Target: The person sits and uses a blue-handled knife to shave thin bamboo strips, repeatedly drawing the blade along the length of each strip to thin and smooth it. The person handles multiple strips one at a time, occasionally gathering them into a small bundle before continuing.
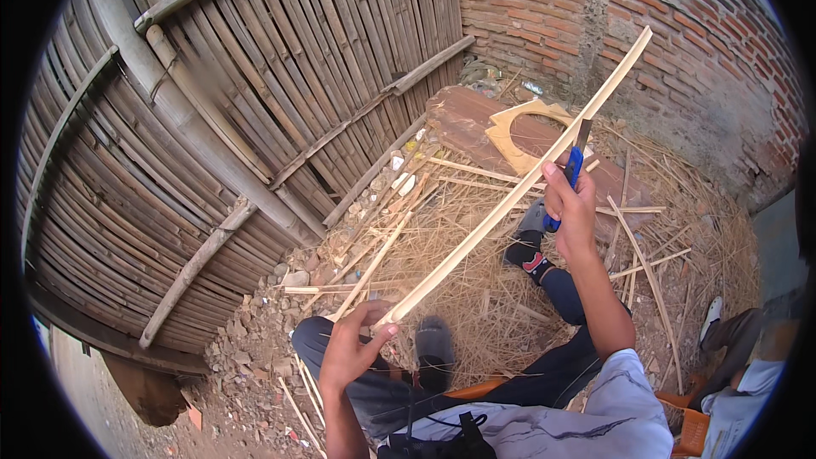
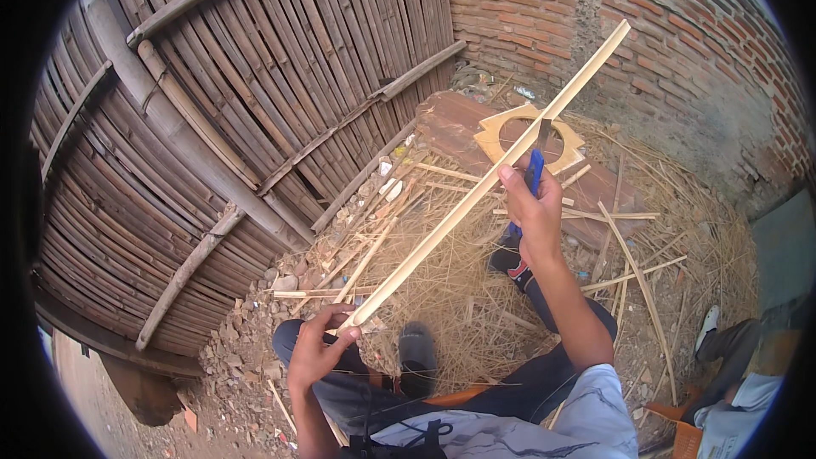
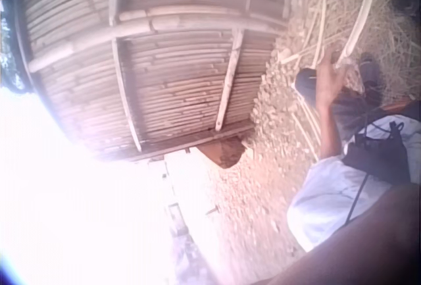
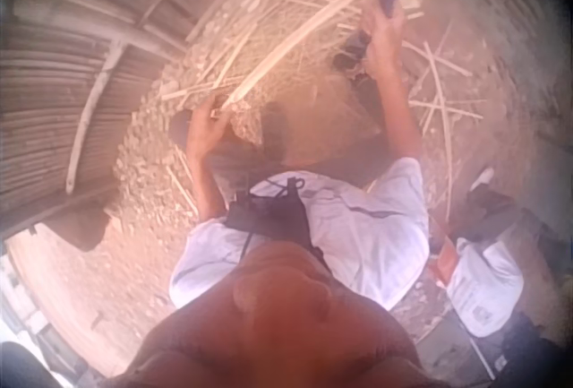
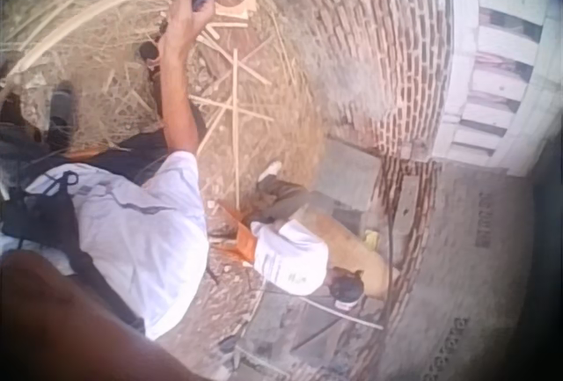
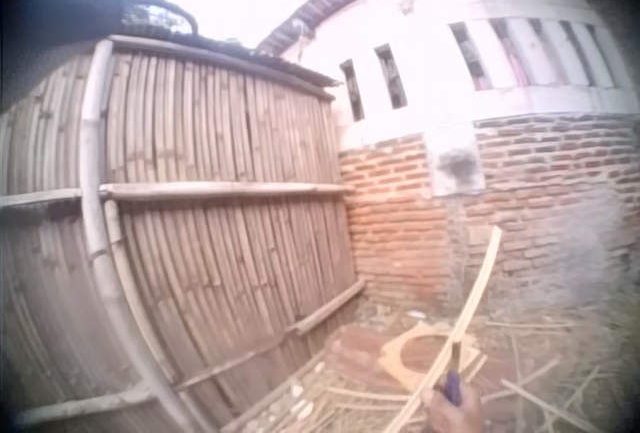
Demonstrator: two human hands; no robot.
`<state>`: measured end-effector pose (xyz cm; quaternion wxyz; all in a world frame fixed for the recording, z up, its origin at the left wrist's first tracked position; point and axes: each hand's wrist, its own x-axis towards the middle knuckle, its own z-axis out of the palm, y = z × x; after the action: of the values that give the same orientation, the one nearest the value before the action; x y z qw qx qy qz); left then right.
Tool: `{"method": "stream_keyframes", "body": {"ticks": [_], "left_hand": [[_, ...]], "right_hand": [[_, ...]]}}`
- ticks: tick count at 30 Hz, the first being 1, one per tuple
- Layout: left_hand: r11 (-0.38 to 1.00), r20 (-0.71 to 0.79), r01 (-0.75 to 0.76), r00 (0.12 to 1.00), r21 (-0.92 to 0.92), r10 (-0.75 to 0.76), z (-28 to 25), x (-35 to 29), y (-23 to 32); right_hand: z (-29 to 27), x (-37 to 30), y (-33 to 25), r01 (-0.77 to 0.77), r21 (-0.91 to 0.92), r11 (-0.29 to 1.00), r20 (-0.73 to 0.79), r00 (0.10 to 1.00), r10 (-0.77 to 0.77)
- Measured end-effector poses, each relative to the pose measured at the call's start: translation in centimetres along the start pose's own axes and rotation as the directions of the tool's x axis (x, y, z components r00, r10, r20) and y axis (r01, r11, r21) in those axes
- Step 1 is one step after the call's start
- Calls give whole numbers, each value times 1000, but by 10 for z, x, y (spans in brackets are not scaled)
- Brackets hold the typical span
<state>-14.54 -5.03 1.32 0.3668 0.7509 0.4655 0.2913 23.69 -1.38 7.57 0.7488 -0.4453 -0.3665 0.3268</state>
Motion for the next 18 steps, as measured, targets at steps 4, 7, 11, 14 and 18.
{"method": "stream_keyframes", "body": {"ticks": [4, 7, 11, 14, 18], "left_hand": [[993, 41, 79, 996, -93, -76, -10, 0, -19], [936, 85, 61, 996, -347, -34, -9, 0, -23], [823, 198, 116, 980, -556, -4, -3, -3, -11], [796, 230, 121, 973, -593, 23, 4, 0, -2], [722, 221, 99, 972, -685, 77, 10, 4, 2]], "right_hand": [[-6, 6, 8, -48, 60, 997, -15, 999, 49], [-10, 8, 14, -78, 79, 994, -29, 996, 80], [-19, 13, 22, -99, 101, 990, -20, 995, 102], [-20, 12, 20, -104, 90, 990, 11, 995, 104], [-24, 11, 18, -108, 64, 992, 46, 993, 106]]}}
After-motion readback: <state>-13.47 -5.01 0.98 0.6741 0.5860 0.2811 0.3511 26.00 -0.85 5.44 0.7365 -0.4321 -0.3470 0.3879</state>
